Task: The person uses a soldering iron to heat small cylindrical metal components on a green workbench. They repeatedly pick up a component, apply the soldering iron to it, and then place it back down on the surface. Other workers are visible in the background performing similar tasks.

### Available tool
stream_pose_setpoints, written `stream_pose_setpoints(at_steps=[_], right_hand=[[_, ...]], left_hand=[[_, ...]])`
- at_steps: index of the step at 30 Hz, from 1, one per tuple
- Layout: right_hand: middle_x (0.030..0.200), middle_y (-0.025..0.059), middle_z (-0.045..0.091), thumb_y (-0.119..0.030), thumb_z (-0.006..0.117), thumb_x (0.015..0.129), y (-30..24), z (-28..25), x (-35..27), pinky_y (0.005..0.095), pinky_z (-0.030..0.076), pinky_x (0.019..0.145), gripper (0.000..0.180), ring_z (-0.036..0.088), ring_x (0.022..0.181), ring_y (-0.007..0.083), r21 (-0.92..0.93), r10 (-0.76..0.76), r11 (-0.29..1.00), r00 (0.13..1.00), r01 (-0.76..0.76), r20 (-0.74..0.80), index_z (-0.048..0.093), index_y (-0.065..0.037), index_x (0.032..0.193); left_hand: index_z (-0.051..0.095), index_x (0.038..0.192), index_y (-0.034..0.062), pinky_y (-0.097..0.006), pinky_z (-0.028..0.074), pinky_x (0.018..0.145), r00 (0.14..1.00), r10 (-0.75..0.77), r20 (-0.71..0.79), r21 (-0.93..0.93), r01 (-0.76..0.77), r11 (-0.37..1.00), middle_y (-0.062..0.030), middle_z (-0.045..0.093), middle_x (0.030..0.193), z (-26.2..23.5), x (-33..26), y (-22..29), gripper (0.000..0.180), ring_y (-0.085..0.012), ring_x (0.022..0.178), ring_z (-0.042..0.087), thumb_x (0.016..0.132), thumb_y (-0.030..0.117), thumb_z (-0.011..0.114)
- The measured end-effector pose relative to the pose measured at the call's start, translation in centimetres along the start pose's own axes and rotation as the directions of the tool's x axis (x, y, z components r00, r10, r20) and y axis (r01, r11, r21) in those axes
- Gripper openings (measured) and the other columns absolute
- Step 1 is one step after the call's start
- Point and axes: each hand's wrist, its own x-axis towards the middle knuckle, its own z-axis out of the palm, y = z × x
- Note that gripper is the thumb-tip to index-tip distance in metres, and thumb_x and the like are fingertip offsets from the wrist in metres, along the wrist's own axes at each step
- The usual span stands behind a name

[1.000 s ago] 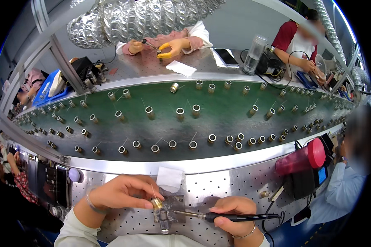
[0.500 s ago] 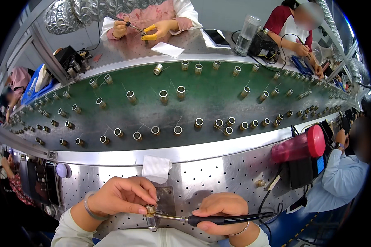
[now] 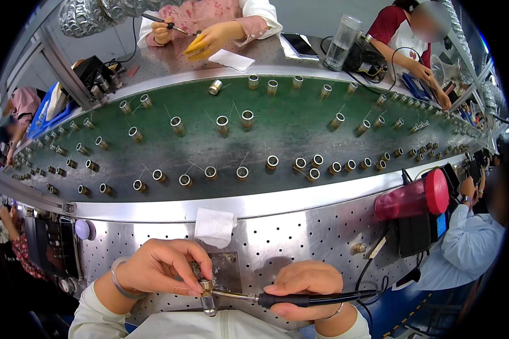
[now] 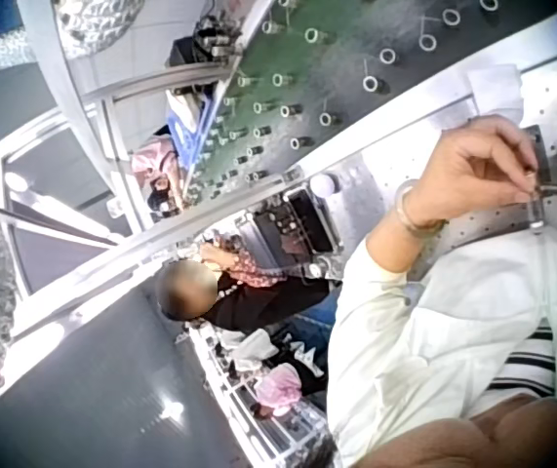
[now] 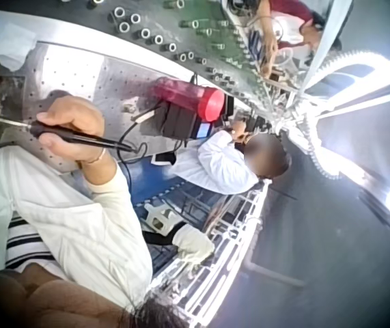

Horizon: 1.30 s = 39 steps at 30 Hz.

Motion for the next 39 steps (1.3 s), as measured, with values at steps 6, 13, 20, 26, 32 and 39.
stream_pose_setpoints(at_steps=[6,13,20,26,32,39], right_hand=[[0.071,0.0165,0.064,0.0,0.079,0.066,0.2,-0.2,0.3,0.0299,0.048,0.054,0.025,0.061,0.057,0.0246,0.011,-0.035,0.999,0.998,0.035,0.047,0.068,0.006,0.087],[0.071,0.017,0.064,0.001,0.079,0.066,0.2,-0.3,0.7,0.0303,0.048,0.052,0.025,0.061,0.056,0.0251,0.008,-0.067,0.998,0.996,0.067,0.065,0.067,0.006,0.088],[0.071,0.0169,0.065,0.001,0.079,0.066,0.0,-0.2,0.8,0.0301,0.049,0.054,0.024,0.062,0.057,0.0252,-0.003,-0.065,0.998,0.995,0.066,0.069,0.068,0.006,0.086],[0.07,0.0174,0.065,-0.001,0.079,0.066,-0.2,-0.1,0.7,0.03,0.049,0.054,0.022,0.062,0.056,0.0252,-0.03,-0.063,0.997,0.997,0.064,0.047,0.068,0.006,0.085],[0.072,0.0172,0.066,-0.003,0.077,0.067,0.5,-0.8,-0.3,0.0311,0.05,0.055,0.022,0.062,0.057,0.0245,0.072,-0.046,0.996,0.996,0.051,-0.071,0.068,0.007,0.084],[0.073,0.0173,0.067,-0.003,0.077,0.068,0.5,-0.3,-0.1,0.0304,0.05,0.055,0.021,0.063,0.058,0.0241,0.094,-0.032,0.995,0.998,0.038,-0.057,0.068,0.007,0.084]], left_hand=[[0.07,0.097,-0.004,-0.029,0.051,0.085,0.998,-0.059,-0.031,-0.023,0.059,0.998,-0.0196,0.06,0.108,0.1,0.2,0.4,0.022,-0.0227,0.099,0.061,0.077,-0.013,0.068],[0.065,0.111,-0.0071,-0.029,0.051,0.087,0.981,-0.194,0.026,-0.046,0.196,0.98,-0.0206,0.059,0.115,-0.2,0.2,0.6,0.029,-0.0225,0.105,0.06,0.083,-0.011,0.063],[0.064,0.112,-0.0072,-0.029,0.052,0.088,0.981,-0.191,0.035,-0.027,0.192,0.981,-0.0198,0.059,0.115,-0.2,0.4,0.7,0.03,-0.022,0.104,0.061,0.082,-0.011,0.064],[0.064,0.117,0.0007,-0.026,0.051,0.09,0.97,-0.242,0.024,0.019,0.241,0.97,-0.01,0.059,0.115,0.0,0.1,1.1,0.036,-0.0156,0.108,0.057,0.082,-0.008,0.066],[0.061,0.122,0.0013,-0.026,0.052,0.089,0.964,-0.263,0.024,-0.005,0.263,0.965,-0.0084,0.057,0.116,-0.3,0.1,0.9,0.041,-0.0149,0.106,0.056,0.083,-0.008,0.066],[0.062,0.119,-0.0001,-0.027,0.05,0.092,0.962,-0.269,0.05,-0.029,0.27,0.962,-0.0088,0.056,0.115,-1.0,0.0,0.7,0.037,-0.0153,0.104,0.057,0.083,-0.008,0.066]])
